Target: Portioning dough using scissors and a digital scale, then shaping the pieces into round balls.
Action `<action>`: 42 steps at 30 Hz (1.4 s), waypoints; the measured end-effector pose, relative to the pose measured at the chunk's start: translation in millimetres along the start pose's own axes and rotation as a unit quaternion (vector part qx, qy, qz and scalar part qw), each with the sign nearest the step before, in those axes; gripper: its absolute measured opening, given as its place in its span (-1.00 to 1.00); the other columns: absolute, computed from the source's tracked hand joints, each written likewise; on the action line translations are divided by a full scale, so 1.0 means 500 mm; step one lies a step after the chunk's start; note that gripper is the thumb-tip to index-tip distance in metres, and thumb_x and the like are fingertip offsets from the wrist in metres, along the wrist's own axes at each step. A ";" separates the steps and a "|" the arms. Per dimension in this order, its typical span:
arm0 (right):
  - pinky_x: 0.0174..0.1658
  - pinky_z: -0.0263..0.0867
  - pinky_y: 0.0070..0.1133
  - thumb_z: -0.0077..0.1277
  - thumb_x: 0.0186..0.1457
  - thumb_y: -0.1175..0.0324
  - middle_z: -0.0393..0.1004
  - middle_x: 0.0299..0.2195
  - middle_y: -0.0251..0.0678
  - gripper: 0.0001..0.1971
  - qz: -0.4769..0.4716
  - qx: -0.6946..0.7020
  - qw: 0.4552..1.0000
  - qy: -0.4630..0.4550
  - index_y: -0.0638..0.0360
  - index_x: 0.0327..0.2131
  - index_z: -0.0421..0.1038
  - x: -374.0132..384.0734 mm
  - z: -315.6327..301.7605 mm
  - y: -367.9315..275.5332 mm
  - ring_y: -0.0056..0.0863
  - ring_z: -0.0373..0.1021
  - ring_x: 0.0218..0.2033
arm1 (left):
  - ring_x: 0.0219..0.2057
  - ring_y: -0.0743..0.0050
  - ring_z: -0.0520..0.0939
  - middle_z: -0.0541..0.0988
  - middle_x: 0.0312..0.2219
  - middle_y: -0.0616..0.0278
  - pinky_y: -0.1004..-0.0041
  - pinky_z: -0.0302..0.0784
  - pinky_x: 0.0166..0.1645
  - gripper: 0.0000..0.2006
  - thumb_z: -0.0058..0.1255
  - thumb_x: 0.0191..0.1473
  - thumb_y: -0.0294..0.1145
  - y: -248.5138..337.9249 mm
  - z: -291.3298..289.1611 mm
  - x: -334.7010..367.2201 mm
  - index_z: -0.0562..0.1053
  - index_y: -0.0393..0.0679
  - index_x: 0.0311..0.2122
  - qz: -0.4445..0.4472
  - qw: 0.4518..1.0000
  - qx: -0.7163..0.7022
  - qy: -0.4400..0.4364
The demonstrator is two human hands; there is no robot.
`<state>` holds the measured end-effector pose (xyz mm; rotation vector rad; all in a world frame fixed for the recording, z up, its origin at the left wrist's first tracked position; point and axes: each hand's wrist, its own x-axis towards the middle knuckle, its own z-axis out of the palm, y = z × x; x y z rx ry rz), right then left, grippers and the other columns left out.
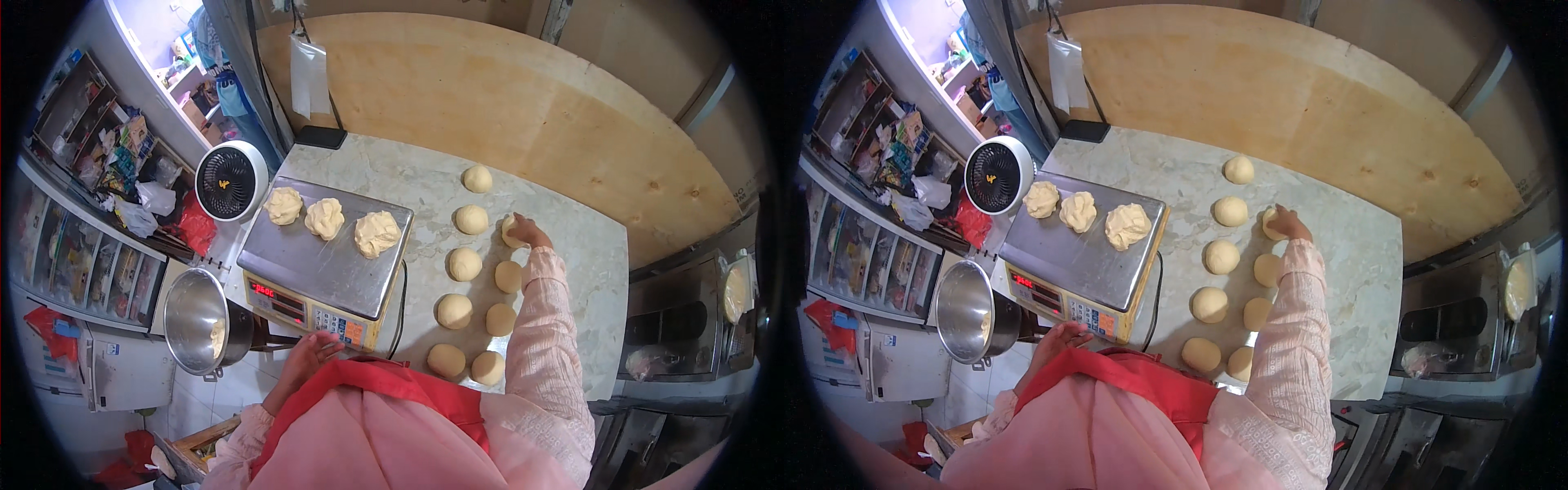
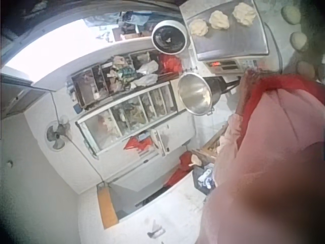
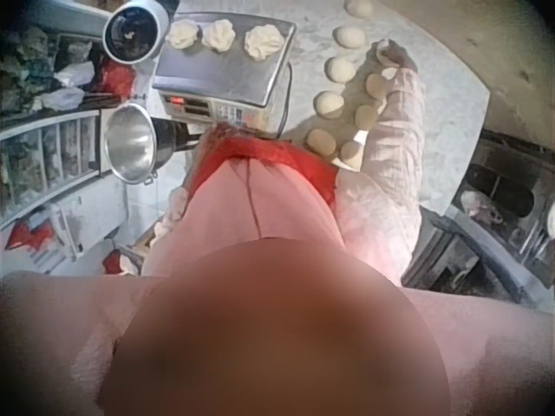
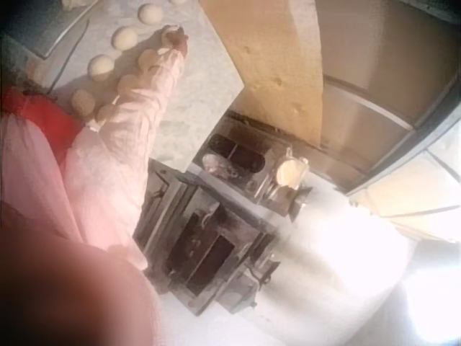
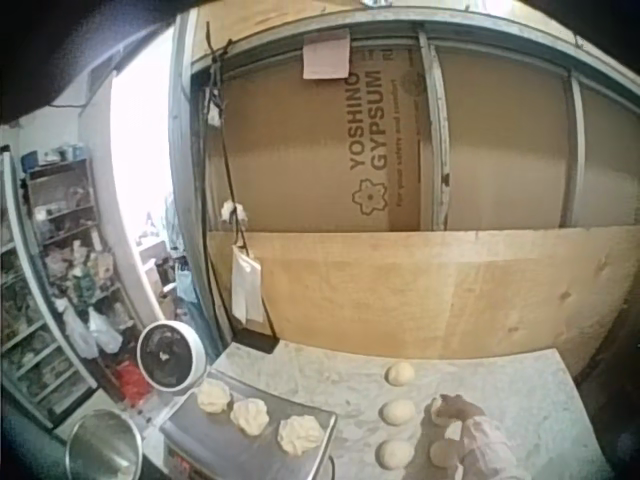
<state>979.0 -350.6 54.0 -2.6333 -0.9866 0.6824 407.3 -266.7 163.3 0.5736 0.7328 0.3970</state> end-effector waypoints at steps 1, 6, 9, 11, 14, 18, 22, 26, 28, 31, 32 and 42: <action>-0.20 0.27 -0.38 0.06 -0.29 0.27 0.23 -0.10 -0.05 -0.30 0.006 -0.133 0.986 0.103 -0.13 0.04 0.05 0.009 0.016 0.020 -0.13 0.25 -0.15 | -0.11 0.15 0.37 0.40 -0.21 0.14 0.22 0.29 -0.06 -0.75 -0.26 0.04 -0.24 0.001 0.004 0.008 0.29 -0.14 -0.21 -0.008 1.000 -0.008 -0.014; -0.12 0.22 -0.39 0.10 -0.34 0.25 0.19 -0.10 -0.01 -0.37 -0.033 -0.076 0.989 0.121 -0.12 -0.06 0.18 -0.069 0.008 -0.097 -0.05 0.24 -0.17 | -0.12 0.15 0.38 0.40 -0.23 0.14 0.23 0.29 -0.06 -0.75 -0.26 0.05 -0.25 0.008 0.004 -0.006 0.29 -0.14 -0.21 0.001 1.000 -0.011 -0.006; -0.13 0.23 -0.39 0.12 -0.38 0.27 0.21 -0.12 -0.06 -0.45 -0.041 -0.095 0.989 0.101 -0.13 -0.15 0.27 -0.075 0.007 -0.089 -0.07 0.26 -0.19 | -0.13 0.15 0.38 0.40 -0.23 0.13 0.24 0.29 -0.06 -0.75 -0.26 0.05 -0.26 0.005 -0.008 0.005 0.28 -0.15 -0.20 0.003 0.999 -0.013 -0.031; -0.13 0.23 -0.39 0.12 -0.40 0.29 0.21 -0.14 -0.08 -0.49 -0.054 -0.096 0.988 0.105 -0.13 -0.20 0.31 -0.069 0.004 -0.078 -0.08 0.26 -0.20 | -0.13 0.14 0.38 0.40 -0.23 0.13 0.24 0.30 -0.06 -0.75 -0.26 0.05 -0.26 0.004 -0.010 0.009 0.28 -0.16 -0.20 0.007 0.999 -0.013 -0.045; -0.13 0.23 -0.38 0.14 -0.43 0.31 0.22 -0.13 -0.10 -0.50 -0.088 -0.113 0.988 0.058 -0.14 -0.24 0.33 -0.057 0.002 -0.084 -0.08 0.27 -0.21 | -0.14 0.14 0.39 0.40 -0.23 0.13 0.25 0.30 -0.05 -0.76 -0.27 0.05 -0.28 0.008 -0.005 0.009 0.28 -0.16 -0.20 -0.001 0.999 -0.025 -0.026; -0.02 0.10 -0.35 0.15 -0.41 0.23 0.07 -0.01 -0.08 -0.40 -0.047 -0.174 0.981 0.077 -0.21 -0.12 0.25 -0.053 0.010 -0.055 -0.06 0.08 -0.02 | -0.15 0.23 0.40 0.40 -0.23 0.16 0.34 0.31 -0.09 -0.76 -0.27 0.05 -0.29 0.011 -0.004 0.028 0.28 -0.15 -0.20 -0.016 0.999 0.005 -0.033; 0.03 0.04 -0.37 0.15 -0.35 0.28 -0.08 0.09 -0.08 -0.35 -0.038 -0.126 0.983 0.131 -0.17 -0.04 0.19 -0.120 -0.037 -0.154 -0.06 -0.11 0.09 | -0.18 0.30 0.40 0.39 -0.22 0.15 0.39 0.27 -0.09 -0.72 -0.26 0.03 -0.29 0.056 0.021 0.020 0.28 -0.17 -0.16 0.057 0.987 0.145 0.040; 0.03 0.04 -0.38 0.09 -0.25 0.39 -0.02 0.06 -0.06 -0.43 -0.196 0.057 0.955 0.217 -0.07 -0.05 0.21 -0.250 -0.096 -0.237 -0.11 -0.02 0.06 | -0.15 0.48 0.34 0.38 -0.23 0.21 0.47 0.19 -0.05 -0.73 -0.11 -0.06 -0.44 0.150 0.002 0.065 0.31 -0.19 -0.18 0.325 0.856 0.389 0.098; 0.03 0.03 -0.38 0.06 -0.22 0.43 -0.01 0.06 -0.07 -0.46 -0.234 0.099 0.942 0.218 -0.04 -0.05 0.21 -0.347 -0.113 -0.301 -0.13 0.01 0.05 | -0.08 0.34 0.30 0.33 -0.18 0.10 0.42 0.16 -0.02 -0.66 -0.04 -0.12 -0.44 0.221 -0.007 0.114 0.28 -0.20 -0.15 0.423 0.733 0.515 0.131; 0.02 0.04 -0.42 0.04 -0.20 0.45 0.02 0.05 -0.11 -0.50 -0.271 0.169 0.936 0.145 0.02 -0.07 0.23 -0.451 -0.104 -0.357 -0.16 0.06 0.03 | -0.01 0.10 0.22 0.22 -0.08 -0.03 0.32 0.12 0.03 -0.51 0.07 -0.22 -0.32 0.329 -0.013 0.210 0.25 -0.09 -0.09 0.491 0.595 0.618 0.149; 0.02 0.05 -0.43 0.04 -0.19 0.45 0.06 0.04 -0.13 -0.50 -0.282 0.170 0.938 0.111 0.03 -0.07 0.23 -0.469 -0.093 -0.361 -0.17 0.07 0.02 | -0.01 0.10 0.22 0.22 -0.08 -0.03 0.32 0.12 0.03 -0.51 0.07 -0.22 -0.32 0.353 -0.008 0.230 0.25 -0.09 -0.09 0.491 0.596 0.618 0.148; -0.04 0.11 -0.46 0.05 -0.20 0.41 0.19 -0.06 -0.12 -0.51 -0.275 0.170 0.946 -0.006 0.06 -0.08 0.23 -0.609 -0.008 -0.433 -0.21 0.16 -0.05 | -0.15 0.02 0.34 0.29 -0.17 0.02 0.27 0.29 -0.12 -0.42 0.13 -0.33 -0.23 0.409 0.000 0.349 0.25 0.12 -0.08 0.257 0.464 0.840 0.110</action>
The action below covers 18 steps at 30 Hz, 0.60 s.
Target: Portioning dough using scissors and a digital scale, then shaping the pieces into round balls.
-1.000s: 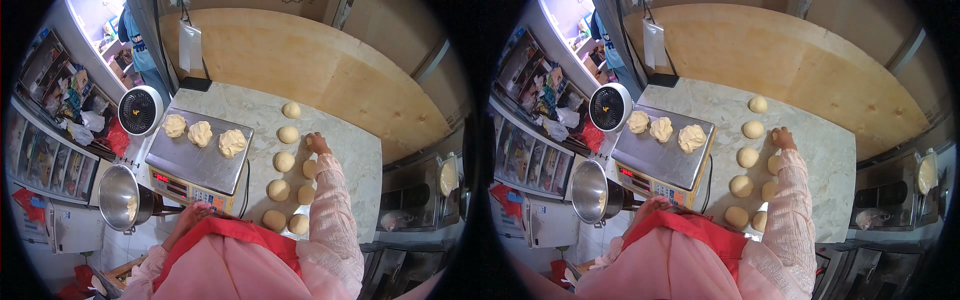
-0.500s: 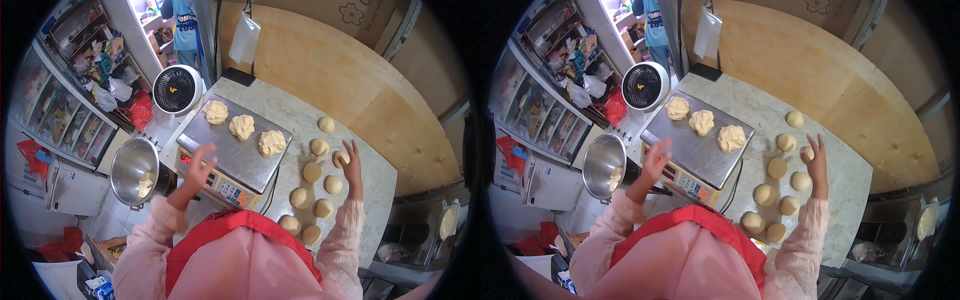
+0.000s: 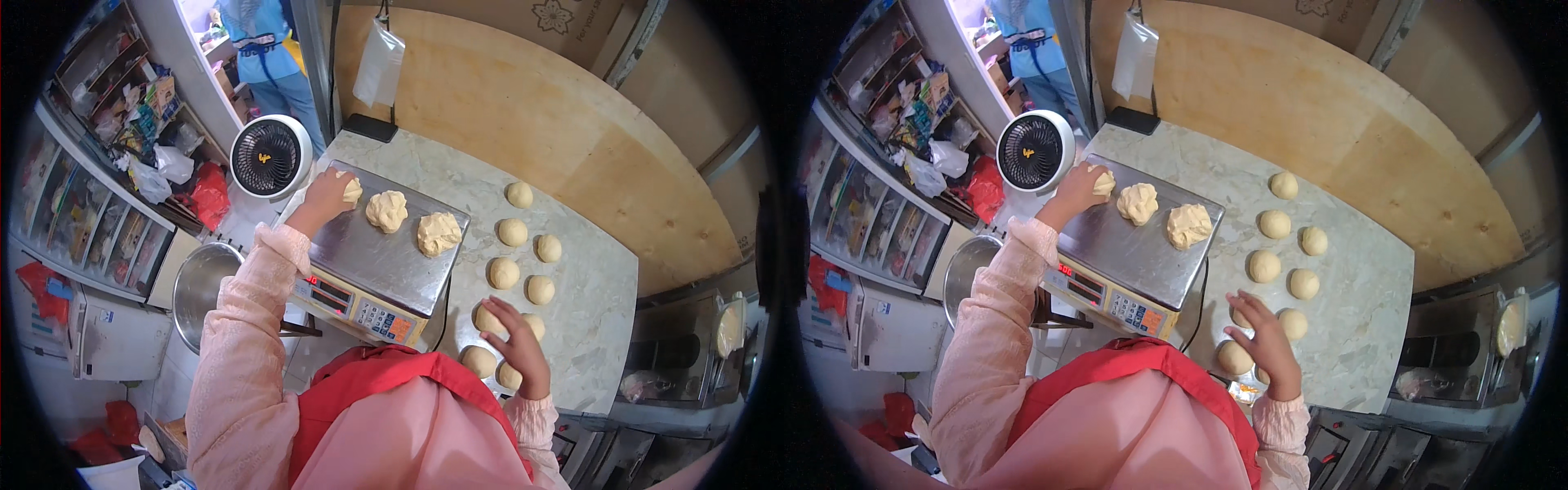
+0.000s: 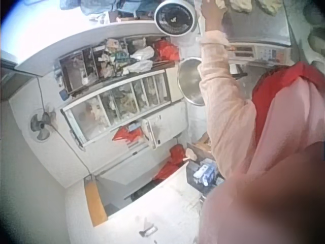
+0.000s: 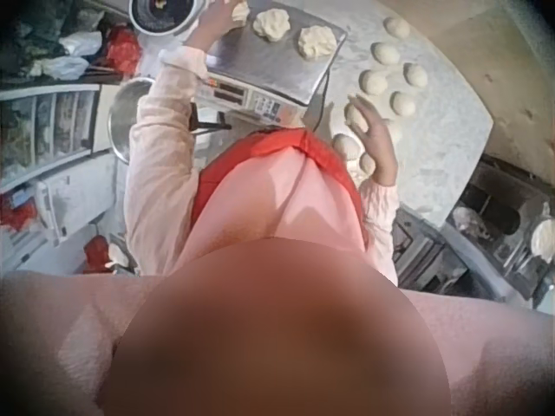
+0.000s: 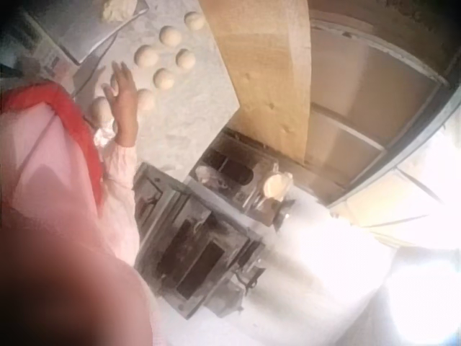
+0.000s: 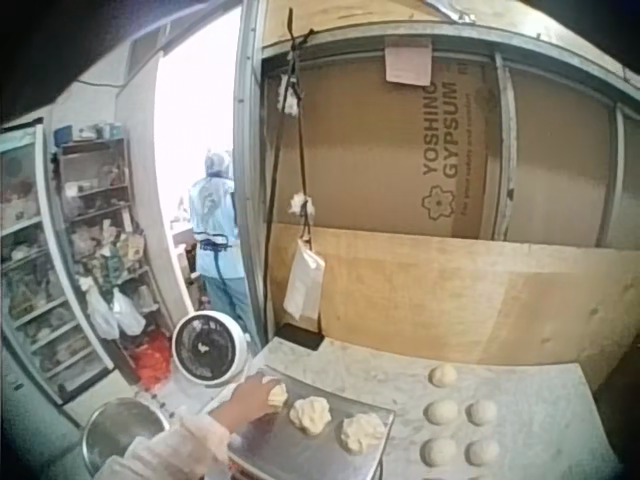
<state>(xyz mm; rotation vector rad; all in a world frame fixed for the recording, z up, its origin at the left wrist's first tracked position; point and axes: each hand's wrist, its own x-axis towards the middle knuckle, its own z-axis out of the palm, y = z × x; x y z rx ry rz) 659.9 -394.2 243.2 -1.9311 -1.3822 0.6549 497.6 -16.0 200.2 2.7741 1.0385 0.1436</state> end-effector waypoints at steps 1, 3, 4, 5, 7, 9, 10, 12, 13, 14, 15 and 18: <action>-0.07 0.14 -0.45 0.06 -0.21 0.39 0.21 -0.08 -0.12 -0.50 0.011 0.024 1.000 -0.010 0.06 -0.08 0.22 -0.004 0.011 -0.012 -0.21 0.19 -0.08 | -0.21 0.04 0.40 0.35 -0.24 0.05 0.28 0.32 -0.16 -0.45 0.12 -0.33 -0.24 -0.009 0.007 0.006 0.26 0.11 -0.10 0.003 1.000 -0.005 0.013; -0.11 0.18 -0.47 0.06 -0.20 0.38 0.21 -0.08 -0.13 -0.49 -0.022 -0.010 1.000 -0.014 0.05 -0.08 0.22 -0.008 0.034 -0.021 -0.22 0.21 -0.10 | -0.28 0.09 0.43 0.37 -0.30 0.07 0.32 0.36 -0.22 -0.48 0.11 -0.32 -0.27 -0.046 0.023 0.018 0.27 0.06 -0.12 0.012 0.997 -0.053 0.050; -0.14 0.21 -0.49 0.06 -0.20 0.37 0.21 -0.07 -0.13 -0.49 -0.057 -0.044 0.997 -0.019 0.05 -0.07 0.22 -0.009 0.043 -0.027 -0.23 0.23 -0.13 | -0.35 0.14 0.47 0.40 -0.35 0.09 0.35 0.39 -0.28 -0.51 0.10 -0.31 -0.29 -0.065 0.031 0.025 0.28 0.01 -0.15 0.020 0.991 -0.100 0.085; -0.18 0.23 -0.50 0.05 -0.18 0.35 0.20 -0.07 -0.14 -0.49 -0.071 -0.050 0.996 -0.029 0.03 -0.06 0.21 -0.008 0.049 -0.039 -0.24 0.26 -0.17 | -0.35 0.14 0.47 0.40 -0.35 0.09 0.35 0.39 -0.28 -0.51 0.10 -0.31 -0.29 -0.094 0.037 0.036 0.28 0.01 -0.15 0.020 0.991 -0.102 0.086; -0.17 0.23 -0.50 0.05 -0.18 0.34 0.20 -0.07 -0.15 -0.48 -0.054 -0.030 0.997 -0.053 0.03 -0.05 0.20 -0.004 0.060 -0.064 -0.23 0.26 -0.17 | -0.39 0.25 0.49 0.42 -0.39 0.14 0.38 0.41 -0.36 -0.61 -0.01 -0.21 -0.34 -0.154 0.036 0.047 0.28 -0.12 -0.19 -0.078 0.893 -0.440 0.048; -0.13 0.19 -0.46 0.05 -0.18 0.33 0.20 -0.07 -0.15 -0.46 -0.013 -0.002 0.997 -0.077 0.02 -0.03 0.17 -0.004 0.063 -0.076 -0.23 0.24 -0.16 | -0.33 0.28 0.48 0.41 -0.33 0.17 0.37 0.42 -0.35 -0.63 -0.07 -0.16 -0.33 -0.135 0.010 0.047 0.27 -0.12 -0.16 -0.196 0.785 -0.582 0.077; -0.13 0.19 -0.46 0.05 -0.18 0.33 0.20 -0.07 -0.15 -0.46 -0.011 -0.004 0.997 -0.074 0.02 -0.03 0.17 -0.004 0.065 -0.078 -0.23 0.24 -0.16 | -0.28 0.31 0.47 0.41 -0.28 0.20 0.37 0.42 -0.33 -0.63 -0.14 -0.12 -0.32 -0.121 -0.003 0.044 0.26 -0.13 -0.13 -0.308 0.642 -0.695 0.102; -0.12 0.19 -0.50 0.05 -0.17 0.34 0.19 -0.05 -0.17 -0.47 -0.046 -0.027 0.997 -0.063 0.01 -0.03 0.17 -0.002 0.072 -0.084 -0.26 0.23 -0.13 | -0.24 0.30 0.45 0.39 -0.23 0.16 0.30 0.42 -0.27 -0.64 -0.23 -0.05 -0.29 -0.098 -0.020 0.027 0.22 -0.10 -0.08 -0.291 0.571 -0.747 0.175; -0.12 0.19 -0.50 0.05 -0.17 0.34 0.19 -0.05 -0.17 -0.47 -0.046 -0.027 0.996 -0.064 0.01 -0.03 0.17 0.003 0.075 -0.090 -0.26 0.23 -0.13 | -0.24 0.28 0.45 0.37 -0.23 0.15 0.29 0.43 -0.27 -0.63 -0.20 -0.06 -0.32 -0.083 -0.033 0.010 0.19 -0.12 -0.09 -0.228 0.551 -0.778 0.197; -0.07 0.15 -0.49 0.06 -0.18 0.34 0.11 -0.01 -0.15 -0.45 -0.051 -0.008 0.996 -0.074 0.02 -0.02 0.15 0.009 0.078 -0.100 -0.24 0.18 -0.07 | -0.24 0.26 0.45 0.34 -0.22 0.15 0.28 0.45 -0.27 -0.62 -0.18 -0.06 -0.36 -0.060 -0.050 -0.016 0.16 -0.14 -0.09 -0.165 0.527 -0.804 0.220; -0.02 0.11 -0.47 0.07 -0.19 0.34 0.04 0.03 -0.12 -0.42 -0.050 0.010 0.995 -0.081 0.02 -0.01 0.14 0.014 0.081 -0.108 -0.23 0.12 -0.01 | -0.20 0.27 0.42 0.31 -0.19 0.15 0.28 0.44 -0.23 -0.60 -0.18 -0.05 -0.37 -0.017 -0.057 -0.042 0.11 -0.12 -0.06 -0.151 0.538 -0.808 0.187; 0.06 -0.03 -0.40 0.13 -0.25 0.32 -0.18 0.10 -0.06 -0.30 -0.110 0.061 0.988 0.088 0.03 0.03 0.06 0.042 0.131 -0.113 -0.17 -0.06 0.08 | -0.10 0.30 0.34 0.24 -0.11 0.15 0.32 0.38 -0.12 -0.52 -0.14 -0.05 -0.38 0.107 -0.025 -0.154 0.03 -0.10 -0.01 -0.083 0.559 -0.824 0.037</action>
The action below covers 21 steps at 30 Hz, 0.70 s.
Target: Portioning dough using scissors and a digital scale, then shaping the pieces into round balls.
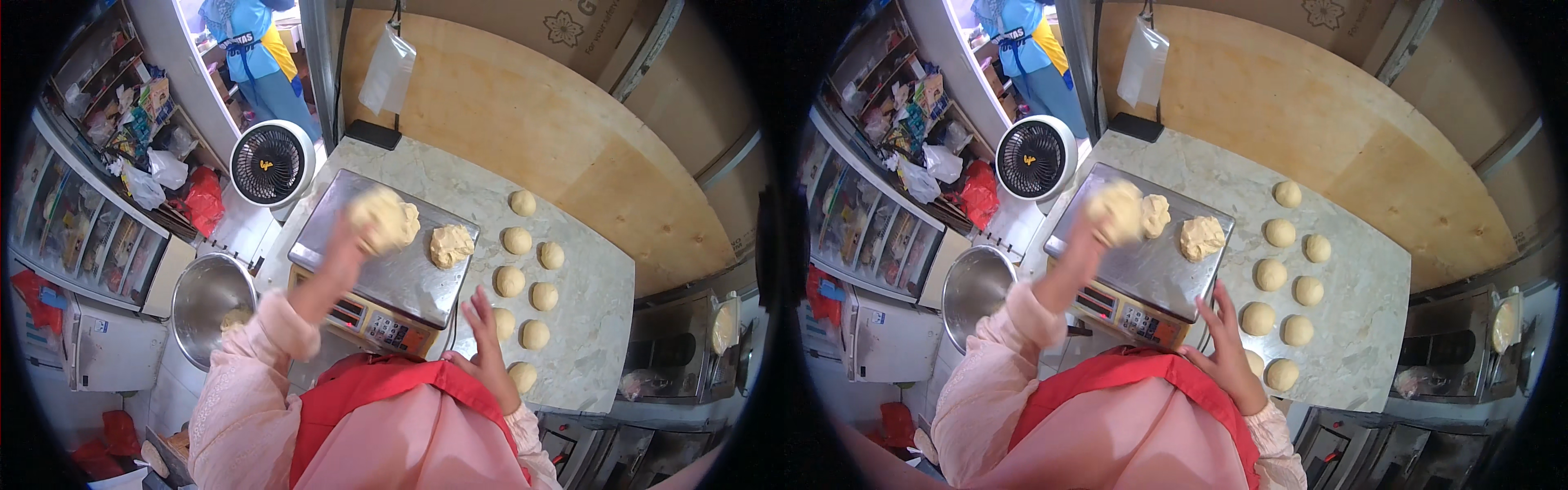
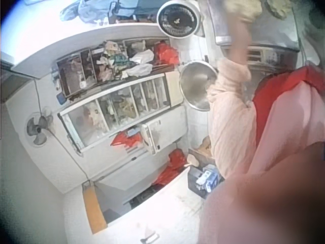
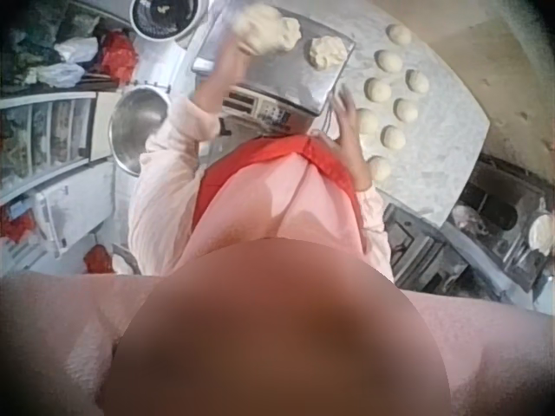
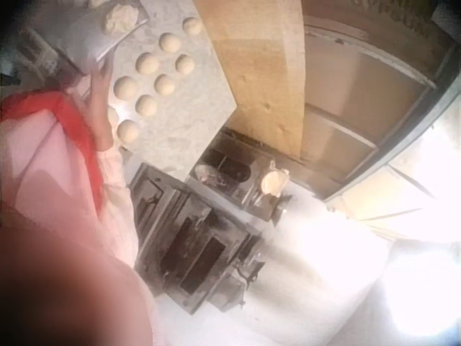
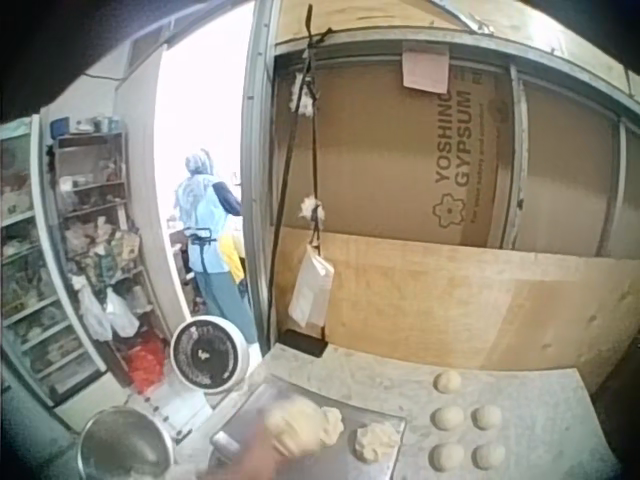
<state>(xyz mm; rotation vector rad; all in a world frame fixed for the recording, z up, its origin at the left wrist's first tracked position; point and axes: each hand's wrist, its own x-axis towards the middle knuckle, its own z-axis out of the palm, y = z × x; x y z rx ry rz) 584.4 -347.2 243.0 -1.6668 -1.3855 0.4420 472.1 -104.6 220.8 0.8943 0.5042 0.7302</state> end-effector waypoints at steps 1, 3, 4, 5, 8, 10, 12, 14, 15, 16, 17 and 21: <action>0.09 -0.13 -0.35 0.19 -0.32 0.31 -0.30 0.12 -0.05 -0.17 -0.031 0.035 0.998 0.038 0.07 0.07 -0.06 0.009 0.017 0.006 -0.18 -0.15 0.11 | -0.07 0.34 0.30 0.21 -0.08 0.15 0.35 0.29 -0.04 -0.48 -0.11 -0.07 -0.38 -0.038 0.024 -0.055 0.01 -0.12 0.01 -0.005 0.994 0.006 -0.109; 0.09 -0.12 -0.36 0.20 -0.33 0.33 -0.26 0.11 -0.07 -0.15 0.012 0.133 0.985 0.113 0.09 0.07 -0.08 0.013 0.078 0.016 -0.21 -0.14 0.11 | -0.05 0.48 0.25 0.17 -0.04 0.19 0.43 0.22 -0.03 -0.33 -0.07 -0.07 -0.25 -0.080 0.084 -0.141 -0.10 -0.16 0.10 -0.040 0.955 0.048 -0.291; 0.08 -0.11 -0.37 0.20 -0.33 0.34 -0.21 0.10 -0.09 -0.13 0.052 0.224 0.955 0.190 0.11 0.07 -0.11 0.004 0.102 0.022 -0.24 -0.13 0.11 | -0.07 0.57 0.24 0.15 -0.02 0.22 0.49 0.24 -0.07 -0.27 -0.06 -0.06 -0.14 -0.089 0.103 -0.172 -0.12 -0.19 0.12 -0.092 0.925 0.046 -0.367; 0.07 -0.07 -0.38 0.18 -0.30 0.37 -0.14 0.07 -0.09 -0.15 0.096 0.277 0.939 0.179 0.13 0.07 -0.13 -0.016 0.099 0.060 -0.29 -0.10 0.09 | -0.07 0.57 0.24 0.15 -0.02 0.22 0.49 0.24 -0.07 -0.27 -0.06 -0.06 -0.14 -0.093 0.102 -0.182 -0.12 -0.19 0.12 -0.095 0.928 0.043 -0.358; -0.11 0.23 -0.55 0.09 -0.23 0.48 0.14 -0.08 -0.14 -0.23 0.207 0.432 0.858 0.188 0.12 0.07 -0.12 -0.012 0.060 0.016 -0.36 0.20 -0.10 | -0.15 0.63 0.28 0.17 -0.04 0.22 0.54 0.25 -0.11 -0.48 -0.12 0.00 -0.37 -0.091 0.071 -0.168 0.05 -0.16 0.08 -0.180 0.877 0.138 -0.424; -0.19 0.29 -0.59 0.05 -0.21 0.53 0.20 -0.13 -0.18 -0.26 0.197 0.404 0.875 0.178 0.11 0.07 -0.11 -0.023 0.053 0.019 -0.41 0.25 -0.16 | -0.15 0.41 0.29 0.29 -0.18 0.08 0.48 0.25 -0.13 -0.52 -0.05 -0.05 -0.25 -0.054 0.093 -0.156 0.19 -0.19 -0.03 -0.169 0.870 0.263 -0.382; -0.17 0.28 -0.57 0.03 -0.21 0.55 0.19 -0.12 -0.18 -0.27 0.263 0.346 0.888 0.150 0.12 0.07 -0.12 -0.016 0.054 0.005 -0.41 0.24 -0.15 | -0.15 0.40 0.30 0.28 -0.18 0.06 0.46 0.23 -0.11 -0.52 -0.04 -0.07 -0.21 -0.068 0.100 -0.170 0.20 -0.21 -0.06 -0.059 0.872 0.356 -0.330; -0.17 0.26 -0.59 0.04 -0.21 0.54 0.20 -0.14 -0.21 -0.25 0.231 0.344 0.897 0.156 0.14 0.08 -0.13 -0.008 0.062 0.018 -0.44 0.24 -0.17 | -0.16 0.38 0.30 0.28 -0.19 0.03 0.45 0.21 -0.09 -0.52 -0.02 -0.09 -0.18 -0.103 0.111 -0.178 0.21 -0.22 -0.09 0.054 0.852 0.443 -0.272; -0.17 0.24 -0.61 0.05 -0.22 0.53 0.20 -0.16 -0.22 -0.25 0.203 0.278 0.929 0.133 0.16 0.08 -0.12 -0.009 0.065 0.029 -0.47 0.24 -0.18 | -0.15 0.39 0.29 0.27 -0.19 0.03 0.44 0.20 -0.08 -0.51 -0.01 -0.10 -0.16 -0.131 0.114 -0.177 0.22 -0.24 -0.11 0.098 0.898 0.370 -0.218; -0.17 0.23 -0.62 0.05 -0.22 0.53 0.21 -0.17 -0.23 -0.25 0.174 0.211 0.956 0.110 0.17 0.08 -0.12 -0.007 0.067 0.033 -0.49 0.24 -0.20 | -0.15 0.40 0.28 0.27 -0.20 0.03 0.43 0.18 -0.07 -0.50 0.00 -0.12 -0.15 -0.156 0.119 -0.177 0.22 -0.25 -0.12 0.142 0.932 0.291 -0.162; -0.18 0.21 -0.64 0.06 -0.22 0.52 0.21 -0.18 -0.26 -0.25 0.147 0.209 0.962 0.098 0.18 0.08 -0.11 -0.004 0.070 0.023 -0.53 0.24 -0.23 | -0.21 0.48 0.33 0.32 -0.27 0.10 0.46 0.25 -0.14 -0.55 0.03 -0.13 -0.18 -0.158 0.137 -0.183 0.24 -0.27 -0.19 0.017 0.969 0.181 -0.169; -0.18 0.21 -0.64 0.04 -0.22 0.53 0.22 -0.19 -0.27 -0.25 0.185 0.301 0.925 0.138 0.18 0.08 -0.12 0.013 0.065 0.026 -0.52 0.25 -0.23 | -0.41 0.65 0.38 0.38 -0.44 0.28 0.60 0.32 -0.33 -0.68 0.05 -0.12 -0.27 -0.193 0.145 -0.184 0.27 -0.23 -0.33 -0.085 0.994 0.016 -0.065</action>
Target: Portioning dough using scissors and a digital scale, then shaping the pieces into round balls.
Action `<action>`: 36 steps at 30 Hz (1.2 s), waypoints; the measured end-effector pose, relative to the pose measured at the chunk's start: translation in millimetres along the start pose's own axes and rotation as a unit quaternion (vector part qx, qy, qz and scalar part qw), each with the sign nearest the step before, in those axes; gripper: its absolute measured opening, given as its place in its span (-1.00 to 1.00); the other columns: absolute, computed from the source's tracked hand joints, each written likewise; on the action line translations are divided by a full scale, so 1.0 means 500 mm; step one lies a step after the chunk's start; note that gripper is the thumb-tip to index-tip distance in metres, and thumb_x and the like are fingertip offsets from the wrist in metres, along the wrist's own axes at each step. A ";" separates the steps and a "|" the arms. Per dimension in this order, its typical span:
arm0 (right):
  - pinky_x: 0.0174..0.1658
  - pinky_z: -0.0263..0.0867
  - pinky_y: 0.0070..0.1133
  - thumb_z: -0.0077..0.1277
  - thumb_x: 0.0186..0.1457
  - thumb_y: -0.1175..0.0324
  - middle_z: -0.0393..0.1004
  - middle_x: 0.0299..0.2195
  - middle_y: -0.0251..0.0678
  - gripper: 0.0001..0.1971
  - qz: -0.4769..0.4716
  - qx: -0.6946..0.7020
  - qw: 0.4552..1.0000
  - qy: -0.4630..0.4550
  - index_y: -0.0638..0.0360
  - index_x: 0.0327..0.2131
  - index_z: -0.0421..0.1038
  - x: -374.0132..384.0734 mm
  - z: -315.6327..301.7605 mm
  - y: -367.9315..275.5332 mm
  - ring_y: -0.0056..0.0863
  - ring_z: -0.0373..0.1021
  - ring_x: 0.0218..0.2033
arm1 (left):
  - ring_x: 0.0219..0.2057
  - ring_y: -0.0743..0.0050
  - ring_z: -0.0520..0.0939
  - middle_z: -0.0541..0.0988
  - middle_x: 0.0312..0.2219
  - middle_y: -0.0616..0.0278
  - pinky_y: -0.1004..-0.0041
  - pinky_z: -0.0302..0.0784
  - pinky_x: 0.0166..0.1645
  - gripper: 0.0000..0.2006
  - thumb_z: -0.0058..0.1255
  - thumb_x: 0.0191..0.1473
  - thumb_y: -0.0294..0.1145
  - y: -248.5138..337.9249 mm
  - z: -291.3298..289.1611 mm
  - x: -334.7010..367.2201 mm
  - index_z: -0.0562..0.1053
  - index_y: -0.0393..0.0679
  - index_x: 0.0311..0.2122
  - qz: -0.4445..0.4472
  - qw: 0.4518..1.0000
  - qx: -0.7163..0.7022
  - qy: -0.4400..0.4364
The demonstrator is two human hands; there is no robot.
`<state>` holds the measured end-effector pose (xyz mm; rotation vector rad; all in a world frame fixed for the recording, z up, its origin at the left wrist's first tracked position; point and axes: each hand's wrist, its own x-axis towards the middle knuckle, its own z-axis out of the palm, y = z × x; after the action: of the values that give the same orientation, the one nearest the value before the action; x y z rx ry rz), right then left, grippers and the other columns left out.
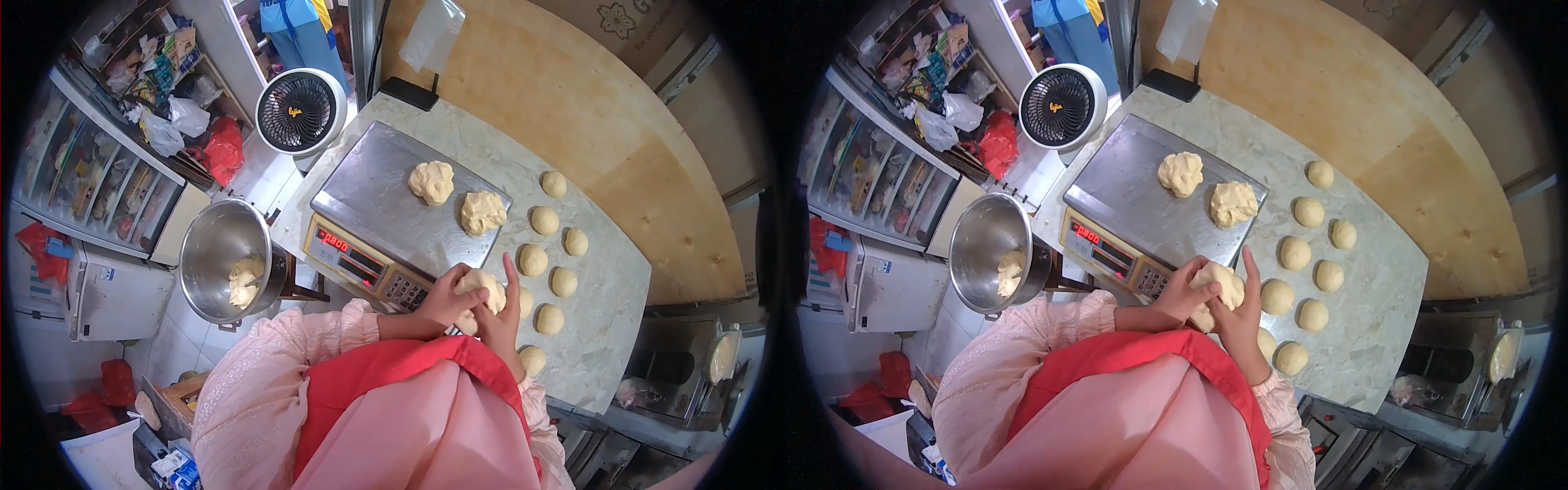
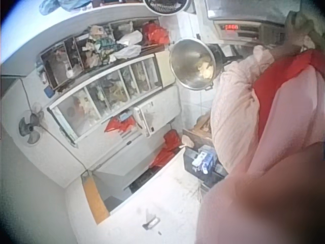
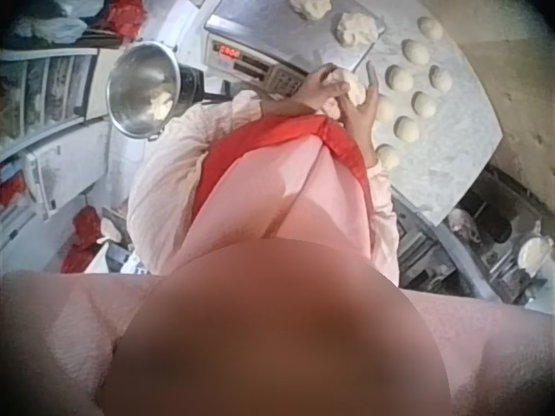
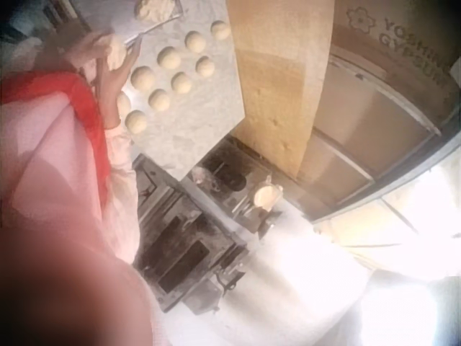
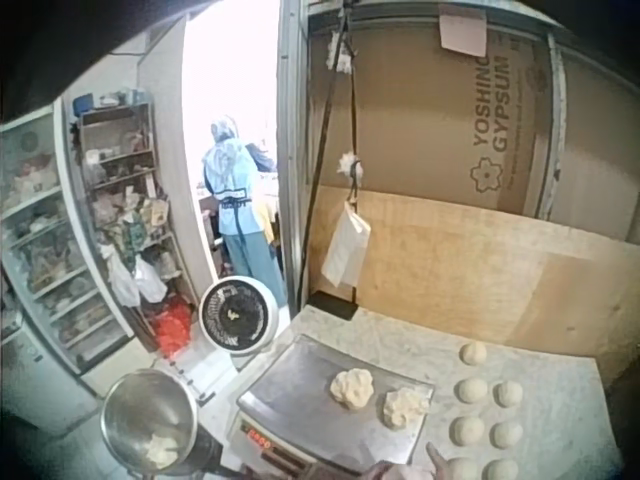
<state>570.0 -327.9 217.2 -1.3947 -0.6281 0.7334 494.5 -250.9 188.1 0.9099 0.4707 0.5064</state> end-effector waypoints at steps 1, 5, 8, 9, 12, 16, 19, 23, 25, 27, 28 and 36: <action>-0.16 0.21 -0.62 0.04 -0.21 0.52 0.21 -0.17 -0.24 -0.25 0.032 0.027 0.999 -0.019 0.17 0.08 -0.13 0.005 -0.004 -0.007 -0.50 0.24 -0.21 | -0.41 0.65 0.38 0.38 -0.44 0.28 0.60 0.32 -0.33 -0.68 0.05 -0.12 -0.27 -0.009 0.001 0.003 0.27 -0.23 -0.33 0.002 1.000 -0.001 0.002; -0.12 0.21 -0.59 0.05 -0.17 0.48 0.21 -0.12 -0.14 -0.24 0.117 0.108 0.985 -0.071 0.11 0.10 -0.17 0.015 -0.027 -0.018 -0.45 0.23 -0.15 | -0.41 0.66 0.38 0.36 -0.46 0.32 0.62 0.31 -0.33 -0.76 0.00 -0.08 -0.34 -0.011 0.005 0.007 0.26 -0.19 -0.35 -0.013 0.998 -0.031 0.057; -0.15 0.24 -0.57 0.02 -0.14 0.44 0.22 -0.13 -0.11 -0.22 0.174 0.121 0.971 -0.108 0.08 0.11 -0.26 0.014 -0.048 -0.027 -0.41 0.23 -0.13 | -0.47 0.69 0.38 0.36 -0.51 0.34 0.63 0.31 -0.39 -0.79 0.00 -0.07 -0.33 0.005 0.001 0.014 0.27 -0.18 -0.40 0.002 0.994 -0.044 0.104; -0.16 0.24 -0.55 0.01 -0.12 0.40 0.18 -0.10 -0.09 -0.20 0.180 0.148 0.961 -0.149 0.06 0.12 -0.30 0.011 -0.052 -0.042 -0.38 0.22 -0.11 | -0.50 0.72 0.37 0.37 -0.54 0.35 0.65 0.31 -0.43 -0.79 0.00 -0.07 -0.31 0.012 -0.002 0.015 0.27 -0.18 -0.43 -0.003 0.987 -0.082 0.140; -0.17 0.25 -0.52 0.00 -0.10 0.32 0.08 -0.03 -0.06 -0.18 0.120 0.082 0.978 -0.153 0.05 0.12 -0.38 0.000 -0.051 -0.028 -0.31 0.17 -0.07 | -0.52 0.68 0.40 0.38 -0.55 0.34 0.63 0.34 -0.45 -0.81 -0.12 0.01 -0.26 0.025 0.001 0.023 0.25 -0.16 -0.42 0.056 0.975 -0.127 0.174; -0.14 0.19 -0.62 0.00 -0.09 0.31 0.05 -0.03 -0.15 -0.22 -0.084 -0.005 0.993 -0.083 0.17 0.10 -0.31 -0.008 -0.004 0.026 -0.43 0.11 -0.04 | -0.46 0.61 0.42 0.38 -0.50 0.31 0.58 0.37 -0.38 -0.75 -0.28 0.08 -0.15 0.035 0.030 0.034 0.25 -0.14 -0.36 0.032 0.970 -0.161 0.180; -0.16 0.19 -0.66 -0.03 -0.06 0.34 0.16 -0.11 -0.18 -0.37 -0.048 0.038 0.998 -0.024 0.24 0.04 -0.13 0.001 0.006 0.005 -0.49 0.18 -0.12 | -0.33 0.56 0.41 0.36 -0.38 0.25 0.51 0.36 -0.26 -0.71 -0.33 0.09 -0.12 -0.015 -0.009 0.038 0.24 -0.14 -0.26 0.013 0.983 -0.130 0.131; -0.21 0.23 -0.67 -0.06 -0.04 0.39 0.31 -0.27 -0.25 -0.60 0.022 0.056 0.997 0.048 0.30 -0.11 0.10 0.020 -0.033 -0.008 -0.56 0.27 -0.26 | -0.15 0.38 0.36 0.30 -0.17 0.19 0.37 0.28 -0.08 -0.65 -0.30 0.07 -0.20 0.051 -0.045 0.039 0.14 -0.12 -0.06 -0.088 0.986 -0.139 -0.009; -0.23 0.24 -0.67 -0.06 -0.04 0.40 0.32 -0.28 -0.23 -0.58 0.024 0.058 0.997 0.042 0.27 -0.09 0.07 0.026 -0.038 -0.015 -0.55 0.29 -0.27 | -0.15 0.41 0.34 0.28 -0.15 0.20 0.41 0.24 -0.06 -0.62 -0.28 0.06 -0.20 0.061 -0.077 0.051 0.11 -0.12 -0.03 0.019 0.977 0.208 -0.041; -0.27 0.27 -0.66 -0.05 -0.05 0.43 0.33 -0.30 -0.19 -0.53 0.029 0.063 0.998 0.013 0.22 -0.06 0.02 0.028 -0.042 -0.027 -0.53 0.31 -0.28 | -0.15 0.48 0.32 0.26 -0.14 0.22 0.48 0.23 -0.07 -0.61 -0.26 0.06 -0.24 0.092 -0.049 0.039 0.11 -0.14 -0.02 0.034 0.984 0.174 -0.020; -0.26 0.26 -0.65 -0.05 -0.07 0.46 0.33 -0.30 -0.17 -0.50 0.020 0.027 0.999 -0.032 0.18 -0.04 -0.01 0.029 -0.041 -0.029 -0.52 0.32 -0.28 | -0.15 0.53 0.31 0.26 -0.16 0.23 0.52 0.22 -0.08 -0.62 -0.25 0.05 -0.27 0.089 -0.033 0.034 0.11 -0.15 -0.03 0.049 0.982 0.163 -0.086; -0.35 0.23 -0.70 0.08 -0.15 0.34 0.36 -0.37 -0.20 -0.35 0.065 -0.065 0.993 -0.069 0.14 0.01 -0.04 0.033 -0.045 -0.050 -0.55 0.31 -0.33 | -0.56 0.81 0.30 0.33 -0.61 0.43 0.72 0.23 -0.49 -0.83 -0.17 0.04 -0.34 0.051 -0.009 0.049 0.28 -0.18 -0.51 0.042 0.996 0.077 -0.034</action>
<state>599.6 -330.3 239.5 -1.5238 -0.7070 0.9113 505.8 -220.5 202.7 1.0945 0.4156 0.5194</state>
